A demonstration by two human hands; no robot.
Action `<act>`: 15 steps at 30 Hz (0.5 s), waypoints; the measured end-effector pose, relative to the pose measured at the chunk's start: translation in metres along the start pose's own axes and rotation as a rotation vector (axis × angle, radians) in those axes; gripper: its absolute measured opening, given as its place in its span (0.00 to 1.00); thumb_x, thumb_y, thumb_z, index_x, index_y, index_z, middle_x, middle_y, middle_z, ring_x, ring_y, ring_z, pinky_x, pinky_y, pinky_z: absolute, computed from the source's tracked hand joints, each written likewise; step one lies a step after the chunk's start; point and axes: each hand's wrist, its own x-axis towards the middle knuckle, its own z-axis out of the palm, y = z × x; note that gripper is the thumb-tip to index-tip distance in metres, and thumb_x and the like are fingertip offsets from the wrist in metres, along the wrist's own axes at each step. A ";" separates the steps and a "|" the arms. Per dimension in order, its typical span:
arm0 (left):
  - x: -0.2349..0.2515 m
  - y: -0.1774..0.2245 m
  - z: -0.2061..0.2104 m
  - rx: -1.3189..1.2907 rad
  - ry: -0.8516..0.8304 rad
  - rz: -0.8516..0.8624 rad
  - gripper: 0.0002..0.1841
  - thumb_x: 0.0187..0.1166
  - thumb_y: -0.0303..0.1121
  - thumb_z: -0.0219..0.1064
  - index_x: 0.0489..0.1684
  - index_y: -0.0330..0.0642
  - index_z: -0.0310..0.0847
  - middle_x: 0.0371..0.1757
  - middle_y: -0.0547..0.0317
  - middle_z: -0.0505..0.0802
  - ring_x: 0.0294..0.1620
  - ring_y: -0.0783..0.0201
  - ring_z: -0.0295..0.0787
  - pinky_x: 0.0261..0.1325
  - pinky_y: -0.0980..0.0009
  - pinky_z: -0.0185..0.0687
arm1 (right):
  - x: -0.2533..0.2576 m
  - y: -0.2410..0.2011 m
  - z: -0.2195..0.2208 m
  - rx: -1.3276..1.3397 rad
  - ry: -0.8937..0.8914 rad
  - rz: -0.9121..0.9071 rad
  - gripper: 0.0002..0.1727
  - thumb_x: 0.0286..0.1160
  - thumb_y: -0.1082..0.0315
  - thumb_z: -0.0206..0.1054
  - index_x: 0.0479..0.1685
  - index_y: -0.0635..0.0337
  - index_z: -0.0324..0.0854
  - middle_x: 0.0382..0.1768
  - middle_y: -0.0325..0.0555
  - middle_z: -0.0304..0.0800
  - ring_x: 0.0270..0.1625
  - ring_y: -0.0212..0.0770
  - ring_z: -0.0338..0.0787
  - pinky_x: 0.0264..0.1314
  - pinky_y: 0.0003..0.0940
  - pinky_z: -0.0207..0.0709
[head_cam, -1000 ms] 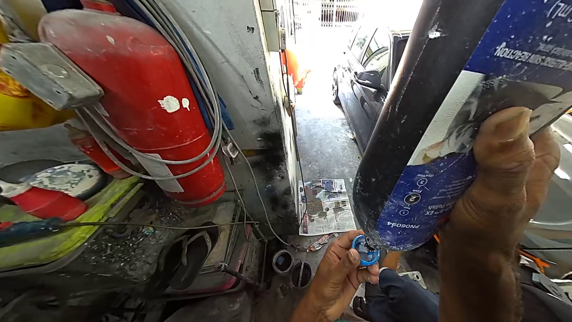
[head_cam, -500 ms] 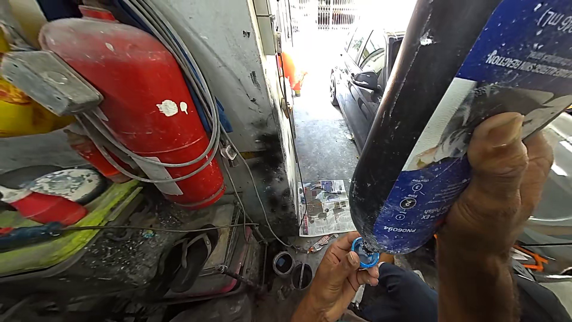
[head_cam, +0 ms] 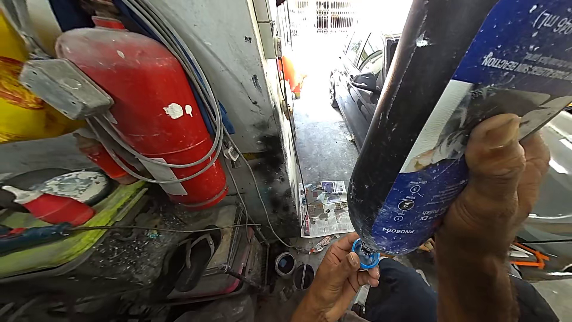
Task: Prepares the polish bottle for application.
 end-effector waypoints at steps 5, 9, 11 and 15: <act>-0.006 -0.004 0.002 0.003 -0.008 0.003 0.19 0.83 0.33 0.69 0.70 0.39 0.82 0.59 0.43 0.92 0.50 0.59 0.94 0.54 0.69 0.90 | -0.004 -0.005 -0.001 0.004 0.003 0.000 0.18 0.84 0.53 0.67 0.64 0.49 0.72 0.48 0.22 0.91 0.52 0.23 0.93 0.55 0.21 0.91; -0.010 -0.005 0.004 -0.002 -0.004 0.001 0.19 0.83 0.33 0.69 0.70 0.38 0.82 0.58 0.44 0.93 0.50 0.59 0.95 0.54 0.69 0.91 | -0.007 -0.008 -0.001 0.007 0.007 -0.009 0.18 0.84 0.54 0.67 0.64 0.49 0.71 0.48 0.22 0.91 0.52 0.22 0.93 0.56 0.21 0.91; -0.012 -0.006 0.006 0.000 -0.002 -0.001 0.20 0.83 0.33 0.69 0.70 0.38 0.81 0.57 0.44 0.93 0.49 0.59 0.95 0.53 0.69 0.91 | -0.008 -0.010 -0.002 0.009 0.002 -0.014 0.18 0.84 0.54 0.66 0.64 0.49 0.72 0.48 0.22 0.91 0.52 0.23 0.93 0.57 0.21 0.90; -0.015 -0.006 0.008 -0.003 -0.007 -0.004 0.20 0.83 0.34 0.69 0.71 0.38 0.81 0.58 0.44 0.93 0.49 0.59 0.95 0.54 0.69 0.91 | -0.011 -0.014 -0.002 0.012 0.008 -0.011 0.18 0.83 0.55 0.67 0.64 0.49 0.72 0.48 0.22 0.91 0.53 0.23 0.93 0.58 0.21 0.90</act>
